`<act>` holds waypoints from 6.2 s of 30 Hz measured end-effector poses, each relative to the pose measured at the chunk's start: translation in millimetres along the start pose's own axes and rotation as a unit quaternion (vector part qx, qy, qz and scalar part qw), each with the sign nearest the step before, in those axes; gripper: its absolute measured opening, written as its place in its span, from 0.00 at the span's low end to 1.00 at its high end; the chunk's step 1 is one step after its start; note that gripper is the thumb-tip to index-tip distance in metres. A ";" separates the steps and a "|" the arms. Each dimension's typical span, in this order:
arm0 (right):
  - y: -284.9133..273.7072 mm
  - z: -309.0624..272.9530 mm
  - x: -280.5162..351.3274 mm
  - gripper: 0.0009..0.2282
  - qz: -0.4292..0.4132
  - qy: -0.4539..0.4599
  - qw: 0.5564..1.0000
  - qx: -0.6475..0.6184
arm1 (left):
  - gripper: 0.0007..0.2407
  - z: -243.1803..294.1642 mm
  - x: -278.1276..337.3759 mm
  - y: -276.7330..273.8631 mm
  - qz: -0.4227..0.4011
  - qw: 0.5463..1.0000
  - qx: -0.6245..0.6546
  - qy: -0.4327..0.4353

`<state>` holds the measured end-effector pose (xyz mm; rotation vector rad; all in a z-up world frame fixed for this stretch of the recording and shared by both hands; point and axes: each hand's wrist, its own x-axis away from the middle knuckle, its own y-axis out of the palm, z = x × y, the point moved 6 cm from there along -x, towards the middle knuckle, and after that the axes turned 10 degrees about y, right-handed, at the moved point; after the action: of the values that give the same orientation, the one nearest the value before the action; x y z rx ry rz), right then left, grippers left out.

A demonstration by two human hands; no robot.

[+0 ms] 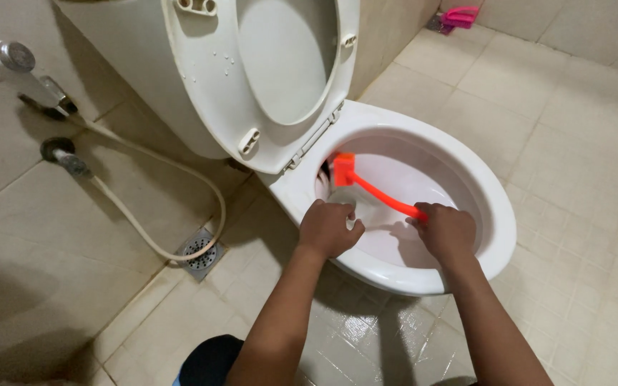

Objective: The person scrubs the inside of a white toilet bowl using an orange toilet brush. They then flush the toilet, close the lid, and place the brush on the floor before picking up a spray bottle.

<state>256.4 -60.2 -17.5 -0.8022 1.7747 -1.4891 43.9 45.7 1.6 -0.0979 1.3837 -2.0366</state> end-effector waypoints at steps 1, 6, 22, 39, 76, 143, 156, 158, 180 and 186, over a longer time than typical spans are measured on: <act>-4.8 -2.5 1.6 0.15 -0.002 -0.003 1.000 0.001 | 0.12 0.1 2.0 -0.6 0.000 1.000 0.001 -0.004; -0.8 5.6 -2.0 0.15 -0.048 0.049 0.998 -0.016 | 0.11 0.1 -0.5 -1.4 0.000 1.000 0.005 -0.007; -9.5 3.8 -0.9 0.13 -0.036 0.073 0.997 -0.006 | 0.09 4.1 0.5 -9.9 0.006 1.000 0.018 -0.009; -94.8 46.5 40.3 0.14 -0.127 0.192 0.970 0.084 | 0.10 0.7 -1.4 -5.6 -0.003 1.000 0.011 -0.004; -11.4 -7.6 1.4 0.17 -0.052 0.074 0.995 -0.033 | 0.09 0.0 -7.5 -7.6 -0.039 0.996 0.078 -0.030; -85.6 -21.6 79.7 0.14 -0.125 0.403 0.906 -0.013 | 0.18 -43.8 -63.3 2.5 -0.219 0.969 -0.030 0.115; -58.6 -32.9 58.2 0.12 -0.095 0.309 0.946 0.007 | 0.17 -42.7 -64.1 2.9 -0.238 0.962 -0.043 0.130; -68.9 -24.6 69.4 0.12 -0.094 0.320 0.943 0.009 | 0.17 -42.4 -63.5 3.3 -0.240 0.961 -0.042 0.129; -63.9 -40.1 68.5 0.11 -0.118 0.373 0.919 -0.038 | 0.17 -45.8 -61.0 12.5 -0.229 0.964 -0.061 0.125; -46.8 -50.7 67.2 0.11 -0.125 0.352 0.927 -0.027 | 0.16 -46.5 -61.3 9.4 -0.215 0.967 -0.050 0.124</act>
<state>177.7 -92.8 27.4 -0.5641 2.2950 -2.0889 77.0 115.2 -8.7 -0.2093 1.7419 -2.3948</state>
